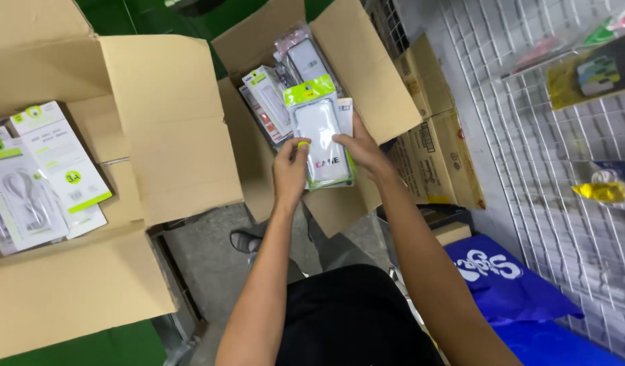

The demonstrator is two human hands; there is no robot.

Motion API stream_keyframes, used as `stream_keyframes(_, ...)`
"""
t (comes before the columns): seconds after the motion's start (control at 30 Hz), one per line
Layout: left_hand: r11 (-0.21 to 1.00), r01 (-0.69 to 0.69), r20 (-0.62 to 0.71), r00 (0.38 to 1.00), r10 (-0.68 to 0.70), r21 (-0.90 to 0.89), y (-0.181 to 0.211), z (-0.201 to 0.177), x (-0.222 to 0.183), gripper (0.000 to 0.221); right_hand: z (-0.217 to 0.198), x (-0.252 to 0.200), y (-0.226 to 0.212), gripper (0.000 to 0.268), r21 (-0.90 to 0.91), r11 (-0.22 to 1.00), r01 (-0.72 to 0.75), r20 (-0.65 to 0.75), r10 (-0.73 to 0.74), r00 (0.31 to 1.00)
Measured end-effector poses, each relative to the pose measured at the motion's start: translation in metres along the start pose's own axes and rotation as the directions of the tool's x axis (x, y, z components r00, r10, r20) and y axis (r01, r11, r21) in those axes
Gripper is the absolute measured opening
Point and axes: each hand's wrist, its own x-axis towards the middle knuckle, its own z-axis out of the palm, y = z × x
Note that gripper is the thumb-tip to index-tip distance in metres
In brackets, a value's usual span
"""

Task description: The recorder is organizing various boxed and packaged stationery items like phone cases and cables inside a large cardboard box.

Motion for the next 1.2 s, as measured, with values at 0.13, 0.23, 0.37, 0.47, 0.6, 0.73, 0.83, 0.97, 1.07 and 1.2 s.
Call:
stream_keyframes(0.13,0.996,0.093,-0.082,0.992,-0.092,0.0,-0.066,-0.001,0.025,0.018,0.013,0.038,0.042,0.073,-0.022,1.0,-0.003,0.033,0.004,0.999)
stream_keyframes(0.23,0.996,-0.006,-0.129,0.992,-0.005,-0.084,-0.101,-0.004,0.045,0.017,0.022,0.063,0.079,0.072,-0.117,0.993,-0.015,-0.051,0.009,0.999)
stream_keyframes(0.37,0.987,0.152,-0.227,0.961,-0.16,-0.052,-0.125,-0.011,0.064,0.017,0.035,0.093,0.106,0.059,-0.314,0.947,-0.065,-0.098,0.035,0.995)
stream_keyframes(0.47,0.984,0.176,-0.249,0.954,-0.168,0.01,-0.141,-0.017,0.076,0.016,0.043,0.119,0.134,0.056,-0.344,0.936,-0.071,-0.056,0.056,0.997)
stream_keyframes(0.6,0.989,0.14,-0.231,0.965,-0.125,0.049,-0.179,-0.019,0.099,0.016,0.046,0.155,0.175,0.058,-0.375,0.927,-0.016,-0.001,0.017,1.0)
stream_keyframes(0.73,0.954,0.223,-0.279,0.946,-0.163,0.199,-0.165,-0.014,0.125,0.017,0.048,0.189,0.213,0.054,-0.515,0.856,0.043,0.016,-0.041,0.999)
stream_keyframes(0.83,0.885,0.356,-0.315,0.913,-0.26,0.3,-0.154,-0.007,0.142,0.018,0.058,0.199,0.203,0.048,-0.521,0.853,-0.008,-0.027,-0.007,1.0)
stream_keyframes(0.97,0.88,0.362,-0.374,0.896,-0.238,0.306,-0.161,0.002,0.171,0.018,0.064,0.216,0.2,0.037,-0.457,0.889,-0.019,-0.064,-0.012,0.998)
stream_keyframes(1.07,0.861,0.414,-0.391,0.875,-0.286,0.295,-0.181,0.007,0.182,0.018,0.061,0.224,0.211,0.032,-0.51,0.85,0.13,-0.012,-0.158,0.987)
stream_keyframes(1.2,0.842,0.39,-0.45,0.87,-0.203,0.373,-0.208,0.012,0.184,0.018,0.064,0.227,0.211,0.032,-0.593,0.774,0.221,0.053,-0.236,0.97)
